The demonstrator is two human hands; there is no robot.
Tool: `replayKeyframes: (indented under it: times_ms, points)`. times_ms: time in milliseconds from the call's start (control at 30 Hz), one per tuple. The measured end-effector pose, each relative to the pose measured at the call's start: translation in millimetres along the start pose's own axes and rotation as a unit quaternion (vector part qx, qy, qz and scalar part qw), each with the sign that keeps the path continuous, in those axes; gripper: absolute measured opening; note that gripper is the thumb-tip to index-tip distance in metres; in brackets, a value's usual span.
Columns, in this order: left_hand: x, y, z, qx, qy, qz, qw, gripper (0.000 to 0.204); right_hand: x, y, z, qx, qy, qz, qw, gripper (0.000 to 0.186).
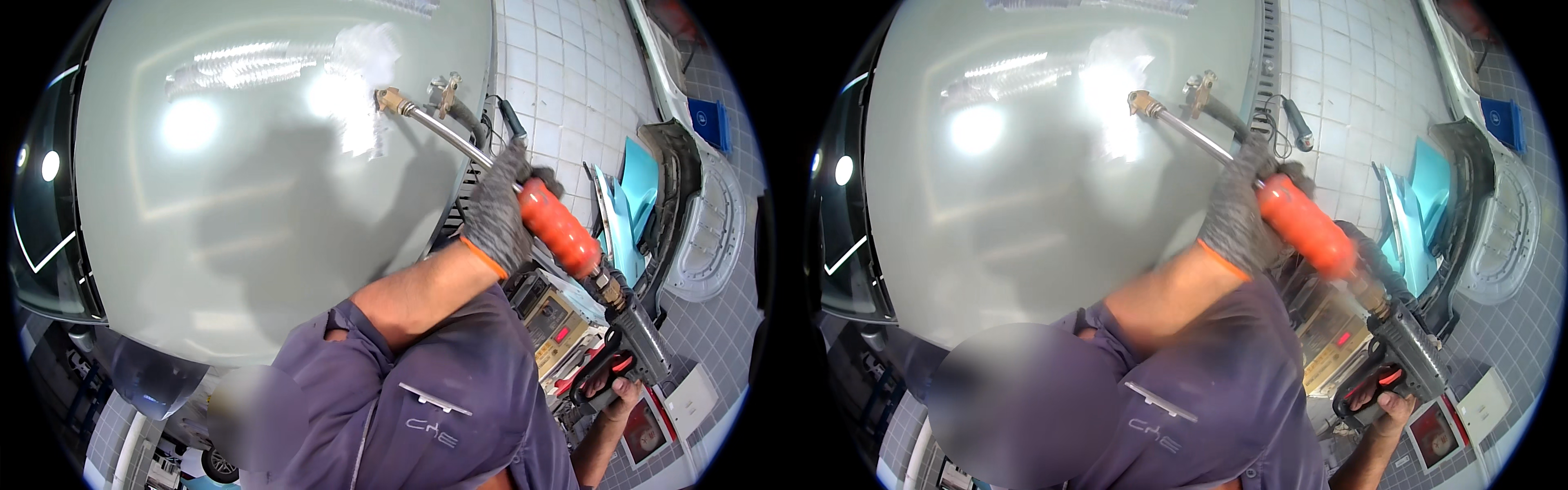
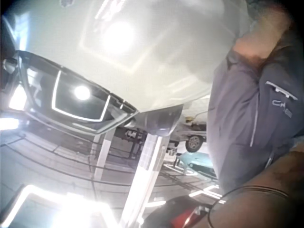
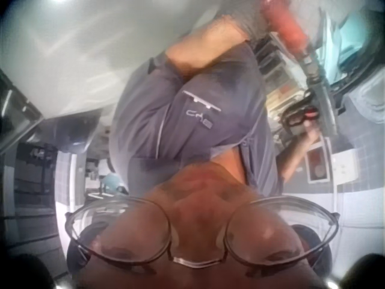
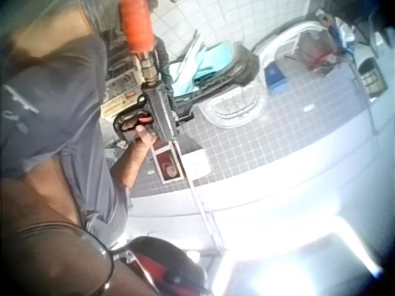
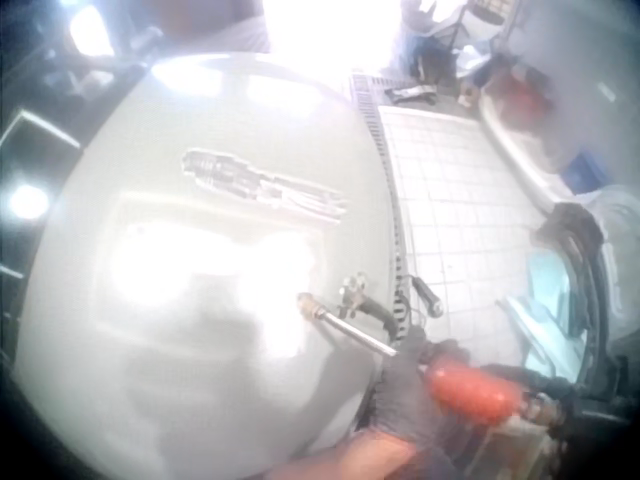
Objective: The person prepares a power tool by attaching a disc and plugging it in, then grinds a section of a car hood to remove paint. Afterward, they use a heat gun to apply heat to the same area of the hood.
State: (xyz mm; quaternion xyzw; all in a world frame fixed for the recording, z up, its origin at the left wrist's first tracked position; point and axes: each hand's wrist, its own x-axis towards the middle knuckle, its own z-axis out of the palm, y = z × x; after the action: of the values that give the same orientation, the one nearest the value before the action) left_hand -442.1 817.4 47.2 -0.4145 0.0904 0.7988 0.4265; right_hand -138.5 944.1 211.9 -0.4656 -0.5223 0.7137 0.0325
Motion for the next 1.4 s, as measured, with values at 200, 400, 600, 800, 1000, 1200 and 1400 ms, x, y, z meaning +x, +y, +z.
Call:
replayKeyframes:
  times_ms: [200, 400, 600, 800, 1000, 1200, 1400]
  points:
    - [-2, -27, -12, 0.033, -0.053, 0.057, 0.996, 0.013, 0, 8, -6, 0.018, 0.004, 0.020, 1.000, 0.054]
    - [5, -16, -19, 0.113, -0.074, -0.001, 0.991, 0.013, 0, 7, 3, 0.034, 0.013, 0.054, 0.998, 0.054]
    - [0, 2, -46, -0.027, -0.440, -0.018, 0.898, 0.013, -6, 16, -41, -0.460, -0.127, -0.173, 0.862, 0.045]
    - [-28, -18, -10, 0.144, -0.026, 0.051, 0.988, 0.018, -15, 31, 4, -0.172, 0.005, -0.022, 0.985, 0.035]
    - [-32, -43, -6, 0.143, 0.015, 0.100, 0.985, 0.025, 21, 14, -51, 0.045, -0.082, 0.060, 0.994, 0.039]
    - [-16, -9, 14, 0.033, -0.026, -0.010, 0.999, 0.030, 12, 5, -6, -0.043, -0.012, -0.053, 0.998, 0.054]
    - [-11, 16, 31, 0.054, -0.026, 0.026, 0.998, 0.038, 30, -9, 20, -0.042, -0.015, -0.053, 0.998, 0.056]
